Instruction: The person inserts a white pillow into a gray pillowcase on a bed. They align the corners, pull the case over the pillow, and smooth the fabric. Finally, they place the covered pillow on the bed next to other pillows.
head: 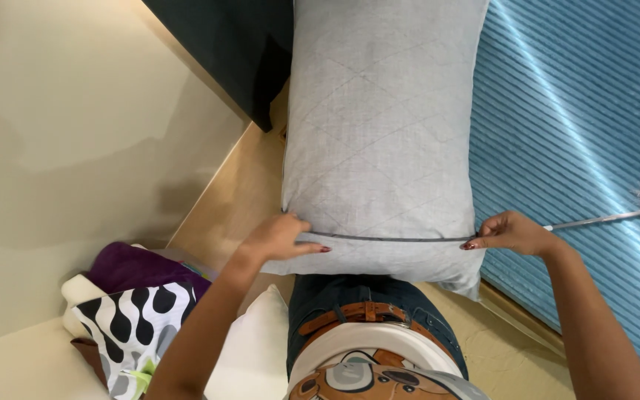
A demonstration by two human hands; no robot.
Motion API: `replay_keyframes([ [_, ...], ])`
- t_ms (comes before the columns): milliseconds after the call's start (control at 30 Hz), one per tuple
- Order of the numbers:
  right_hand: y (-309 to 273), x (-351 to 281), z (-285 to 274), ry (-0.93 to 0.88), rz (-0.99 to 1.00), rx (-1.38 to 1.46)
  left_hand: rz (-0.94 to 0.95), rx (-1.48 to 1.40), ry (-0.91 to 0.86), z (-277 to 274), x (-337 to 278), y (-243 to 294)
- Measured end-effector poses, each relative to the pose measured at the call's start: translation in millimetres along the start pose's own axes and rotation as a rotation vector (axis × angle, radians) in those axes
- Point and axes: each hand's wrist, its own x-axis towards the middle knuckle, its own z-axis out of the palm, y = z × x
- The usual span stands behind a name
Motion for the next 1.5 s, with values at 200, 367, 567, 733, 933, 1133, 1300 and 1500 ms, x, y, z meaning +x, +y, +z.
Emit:
replay_keyframes([
  [200,18.4,12.1,-8.9,0.06,0.017,0.197,-0.068,0.042,0.287,-54.3,10.8,-18.5],
  [367,95.3,27.1,19.2,0.337,-0.03,0.186,-0.285,-0.329,0.581,14.5,13.4,-87.6],
  [567,187.1,23.0,109.9,0.636,0.104,0.864,-0.462,-1.255,0.695,176.6,-23.7,-175.5],
  [733,110.1,5.4,164.0,0.419,0.208,1.136,-0.456,-1.345,0.477,173.2,-43.5,-112.4],
  [933,108.9,48.1,187.0,0.421,0.004,1.101,-0.498,-0.759,0.549,142.1,-17.7,-100.0],
  [1133,104.9,46.9,159.7,0.971,0.062,0.553,-0.308,-0.867,0.654,101.0,-10.7,-64.7],
  [1300,-37.9,-79.2,130.2,1.154,-0.324,0.108,-0.126,-0.889,0.652,51.7,-6.2,-10.2],
  [1500,-130.3,-126.3,166.2,1.102,-0.845,-0.267,0.144,-1.128,0.566,36.2,36.3,51.5],
])
